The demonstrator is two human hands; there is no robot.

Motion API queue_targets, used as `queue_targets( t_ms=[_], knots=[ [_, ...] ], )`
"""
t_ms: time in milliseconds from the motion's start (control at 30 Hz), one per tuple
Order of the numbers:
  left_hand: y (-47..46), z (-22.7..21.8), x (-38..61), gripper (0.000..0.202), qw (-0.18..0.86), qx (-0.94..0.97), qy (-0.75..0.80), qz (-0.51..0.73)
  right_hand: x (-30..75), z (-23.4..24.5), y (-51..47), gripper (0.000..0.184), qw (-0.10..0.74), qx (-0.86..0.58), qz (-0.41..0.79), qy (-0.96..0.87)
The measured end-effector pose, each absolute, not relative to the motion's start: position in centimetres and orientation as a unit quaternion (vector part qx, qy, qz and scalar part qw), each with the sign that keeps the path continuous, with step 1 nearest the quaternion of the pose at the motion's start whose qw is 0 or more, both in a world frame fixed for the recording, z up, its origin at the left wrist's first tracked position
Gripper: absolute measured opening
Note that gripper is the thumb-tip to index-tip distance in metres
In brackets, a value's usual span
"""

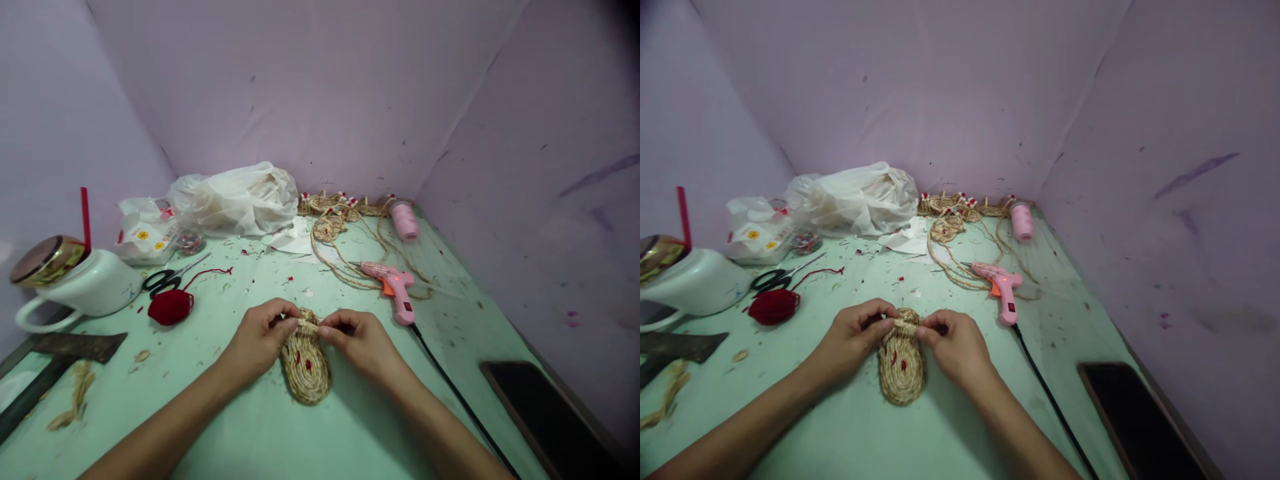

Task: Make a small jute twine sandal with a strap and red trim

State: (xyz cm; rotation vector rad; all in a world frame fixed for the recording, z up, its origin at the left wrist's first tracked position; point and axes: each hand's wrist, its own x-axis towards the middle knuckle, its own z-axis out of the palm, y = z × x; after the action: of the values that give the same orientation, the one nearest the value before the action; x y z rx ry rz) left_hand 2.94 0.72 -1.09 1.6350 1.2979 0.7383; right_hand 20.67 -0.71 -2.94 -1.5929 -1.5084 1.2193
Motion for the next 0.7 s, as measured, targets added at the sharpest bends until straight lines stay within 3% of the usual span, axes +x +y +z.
queue_targets(
  t_ms=[133,333,500,700],
  knots=[
    [0.91,-0.71,3.12,0.024,0.414,0.708,0.495,0.287,20.85,-2.85,-0.62,0.015,0.306,-0.618,0.421,-0.589],
    [1.06,-0.64,3.47,0.02,0.482,0.669,0.505,0.256,21.01,-2.42,-0.74,0.015,0.251,-0.625,0.307,-0.672],
    [1.13,-0.77,3.25,0.021,0.498,0.65,0.501,0.28,21.49,-2.34,-0.46,0.019,0.248,-0.549,0.315,-0.734],
    [1.1,-1.19,2.83,0.024,0.514,0.635,0.496,0.294,21.02,-2.57,-0.69,0.015,0.24,-0.567,0.312,-0.723]
  ],
)
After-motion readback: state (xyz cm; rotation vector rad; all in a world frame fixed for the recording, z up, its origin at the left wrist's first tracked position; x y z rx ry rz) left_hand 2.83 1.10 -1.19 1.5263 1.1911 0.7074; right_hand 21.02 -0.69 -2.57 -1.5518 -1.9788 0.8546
